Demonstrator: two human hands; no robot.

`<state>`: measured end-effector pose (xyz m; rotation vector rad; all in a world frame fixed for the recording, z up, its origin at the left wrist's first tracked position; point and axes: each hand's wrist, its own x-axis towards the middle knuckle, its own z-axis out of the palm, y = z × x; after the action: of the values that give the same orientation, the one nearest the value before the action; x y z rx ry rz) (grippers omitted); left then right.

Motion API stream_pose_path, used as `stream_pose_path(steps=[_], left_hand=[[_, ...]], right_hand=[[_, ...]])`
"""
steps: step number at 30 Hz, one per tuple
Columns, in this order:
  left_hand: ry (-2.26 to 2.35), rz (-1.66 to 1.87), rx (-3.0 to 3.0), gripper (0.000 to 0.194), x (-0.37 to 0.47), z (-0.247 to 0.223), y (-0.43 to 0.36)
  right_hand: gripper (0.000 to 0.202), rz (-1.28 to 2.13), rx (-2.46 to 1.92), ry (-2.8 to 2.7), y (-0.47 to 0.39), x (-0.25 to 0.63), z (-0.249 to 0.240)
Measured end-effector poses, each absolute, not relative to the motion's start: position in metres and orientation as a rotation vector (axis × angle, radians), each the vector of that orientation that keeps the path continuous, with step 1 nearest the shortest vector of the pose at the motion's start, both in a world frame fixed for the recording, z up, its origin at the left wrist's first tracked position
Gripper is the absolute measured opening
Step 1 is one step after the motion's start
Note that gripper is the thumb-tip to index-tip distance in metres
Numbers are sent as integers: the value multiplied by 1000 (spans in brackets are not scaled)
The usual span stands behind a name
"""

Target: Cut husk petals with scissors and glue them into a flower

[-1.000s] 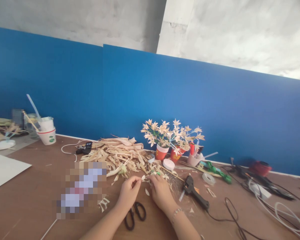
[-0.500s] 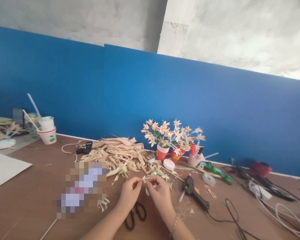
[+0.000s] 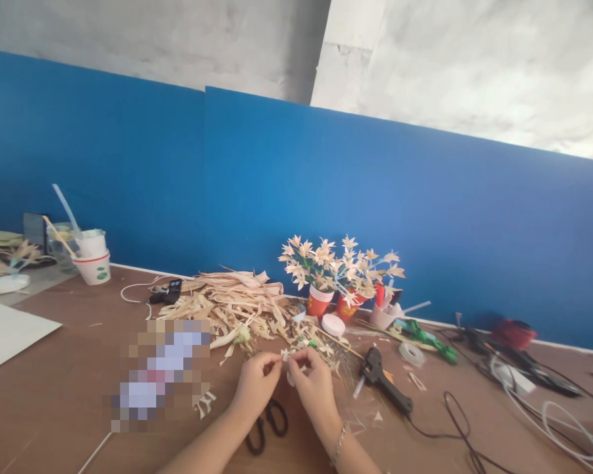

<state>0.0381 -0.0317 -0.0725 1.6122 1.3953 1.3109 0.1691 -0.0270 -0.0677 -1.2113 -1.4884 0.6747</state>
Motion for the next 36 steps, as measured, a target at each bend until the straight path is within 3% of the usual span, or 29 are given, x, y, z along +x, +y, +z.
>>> stream_pose_path(steps=[36], left_hand=[[1368,1297,1638,23,38,-67,-34]], right_hand=[[25,689,-1166,-1488,-31,169,-60]])
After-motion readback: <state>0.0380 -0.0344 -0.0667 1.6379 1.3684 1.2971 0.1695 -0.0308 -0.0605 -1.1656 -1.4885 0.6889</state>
